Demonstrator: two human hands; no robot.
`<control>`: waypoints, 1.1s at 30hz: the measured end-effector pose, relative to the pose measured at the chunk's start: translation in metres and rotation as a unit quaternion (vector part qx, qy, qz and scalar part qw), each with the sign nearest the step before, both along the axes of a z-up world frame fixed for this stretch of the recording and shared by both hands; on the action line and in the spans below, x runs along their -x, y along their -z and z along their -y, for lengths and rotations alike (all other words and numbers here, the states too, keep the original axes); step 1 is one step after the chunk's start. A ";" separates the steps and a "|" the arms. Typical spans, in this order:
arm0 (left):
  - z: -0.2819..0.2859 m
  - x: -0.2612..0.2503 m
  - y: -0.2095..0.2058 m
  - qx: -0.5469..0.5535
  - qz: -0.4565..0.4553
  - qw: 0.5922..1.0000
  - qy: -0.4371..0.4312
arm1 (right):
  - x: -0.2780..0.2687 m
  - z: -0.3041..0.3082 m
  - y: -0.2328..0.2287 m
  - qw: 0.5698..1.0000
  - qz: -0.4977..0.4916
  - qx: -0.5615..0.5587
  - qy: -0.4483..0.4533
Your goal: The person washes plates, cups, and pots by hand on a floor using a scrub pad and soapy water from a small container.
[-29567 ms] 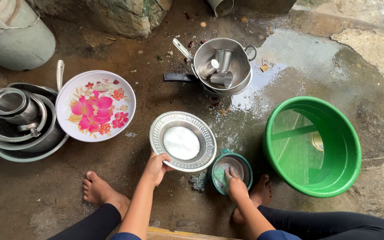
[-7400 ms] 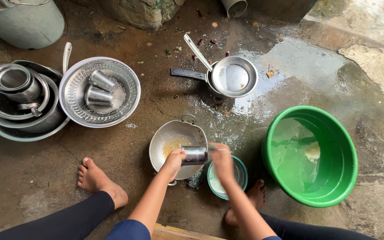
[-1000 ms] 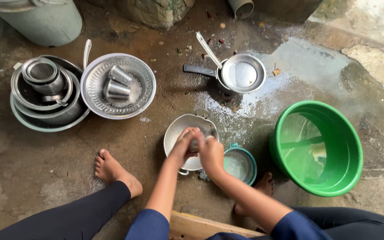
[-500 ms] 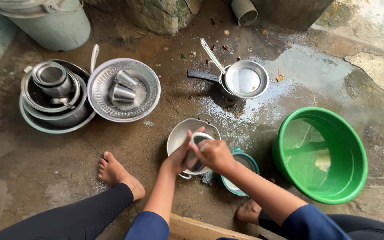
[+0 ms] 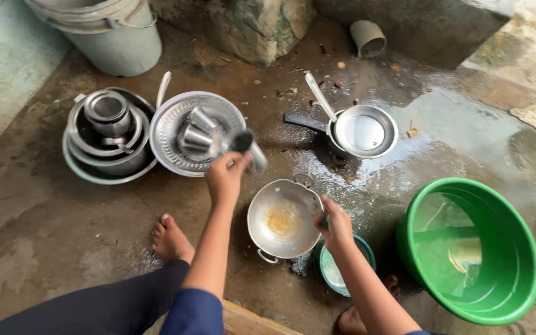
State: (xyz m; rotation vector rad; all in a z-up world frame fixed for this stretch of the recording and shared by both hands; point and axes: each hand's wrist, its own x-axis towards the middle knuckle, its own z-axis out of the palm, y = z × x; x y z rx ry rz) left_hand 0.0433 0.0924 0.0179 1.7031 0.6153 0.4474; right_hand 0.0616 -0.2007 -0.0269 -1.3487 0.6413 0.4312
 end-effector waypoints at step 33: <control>0.179 0.090 0.157 -0.459 -0.274 0.732 0.422 | 0.118 0.150 0.177 0.713 0.075 0.566 -0.407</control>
